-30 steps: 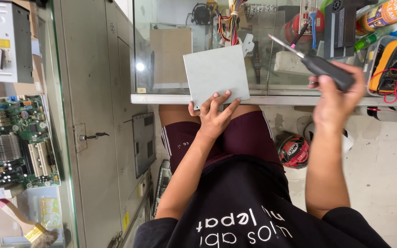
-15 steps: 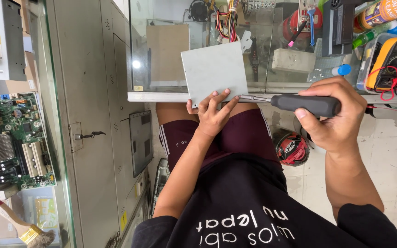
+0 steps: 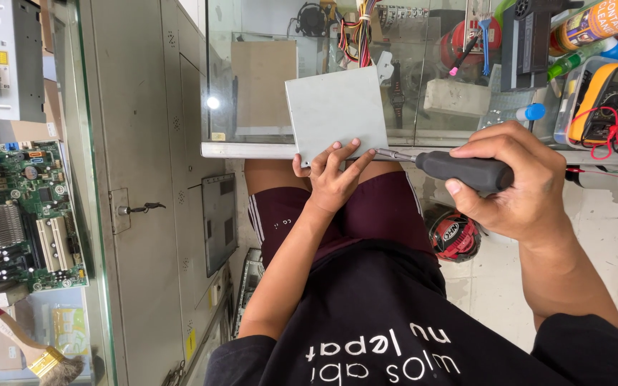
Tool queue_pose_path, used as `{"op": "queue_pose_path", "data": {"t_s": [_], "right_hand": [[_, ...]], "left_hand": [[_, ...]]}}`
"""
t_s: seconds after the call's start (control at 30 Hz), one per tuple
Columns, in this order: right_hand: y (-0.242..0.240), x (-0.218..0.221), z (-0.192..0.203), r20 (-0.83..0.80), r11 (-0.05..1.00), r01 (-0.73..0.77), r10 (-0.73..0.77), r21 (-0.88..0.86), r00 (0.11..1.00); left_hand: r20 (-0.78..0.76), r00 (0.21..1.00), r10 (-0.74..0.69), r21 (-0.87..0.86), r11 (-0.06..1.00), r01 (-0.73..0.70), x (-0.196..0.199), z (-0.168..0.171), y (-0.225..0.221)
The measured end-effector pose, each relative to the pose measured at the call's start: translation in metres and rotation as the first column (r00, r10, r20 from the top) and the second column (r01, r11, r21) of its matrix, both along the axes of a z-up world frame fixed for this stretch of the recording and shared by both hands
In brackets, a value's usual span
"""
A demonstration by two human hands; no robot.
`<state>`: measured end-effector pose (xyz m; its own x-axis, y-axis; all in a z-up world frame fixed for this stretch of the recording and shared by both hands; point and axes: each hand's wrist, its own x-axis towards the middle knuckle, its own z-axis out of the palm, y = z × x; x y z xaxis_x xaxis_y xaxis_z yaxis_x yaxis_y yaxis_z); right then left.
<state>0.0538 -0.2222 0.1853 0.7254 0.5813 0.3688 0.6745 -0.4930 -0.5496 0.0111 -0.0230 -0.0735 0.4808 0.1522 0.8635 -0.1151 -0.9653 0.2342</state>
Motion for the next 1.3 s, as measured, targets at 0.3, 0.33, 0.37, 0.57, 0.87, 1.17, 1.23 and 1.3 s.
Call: {"op": "queue_pose_path", "data": {"t_s": [0.3,0.33,0.37,0.57,0.87,1.17,1.23,1.3], "right_hand": [[0.006,0.008,0.009,-0.03,0.992,-0.086,0.083,-0.093,0.996],[0.006,0.009,0.009,-0.032,0.993,-0.076,0.074,-0.094,0.997],[0.005,0.01,0.009,-0.032,0.993,-0.066,0.064,-0.095,0.997],[0.004,0.012,0.007,-0.038,0.995,-0.066,0.064,-0.077,0.997],[0.0,0.013,0.002,-0.029,0.995,-0.05,0.048,-0.083,0.998],[0.002,0.013,0.004,-0.023,0.994,-0.057,0.055,-0.092,0.998],[0.003,0.013,0.005,-0.021,0.994,-0.062,0.06,-0.088,0.998],[0.005,0.014,0.006,-0.021,0.994,-0.067,0.066,-0.085,0.998]], "left_hand": [[-0.017,1.0,0.003,0.0,1.0,-0.003,-0.002,0.0,0.0],[-0.017,1.0,0.002,0.001,1.0,-0.002,-0.002,0.0,0.0],[-0.015,1.0,0.0,0.001,1.0,0.0,-0.001,0.001,0.001],[-0.038,0.999,0.019,-0.04,0.999,-0.02,-0.003,0.004,-0.001],[-0.031,1.0,-0.001,-0.076,0.997,-0.001,-0.002,0.013,-0.003],[-0.046,0.999,-0.013,-0.1,0.995,0.008,-0.004,0.011,-0.004],[-0.042,0.999,-0.013,-0.099,0.995,0.008,-0.003,0.009,-0.005],[-0.039,0.999,-0.012,-0.098,0.995,0.008,-0.002,0.008,-0.005]]}}
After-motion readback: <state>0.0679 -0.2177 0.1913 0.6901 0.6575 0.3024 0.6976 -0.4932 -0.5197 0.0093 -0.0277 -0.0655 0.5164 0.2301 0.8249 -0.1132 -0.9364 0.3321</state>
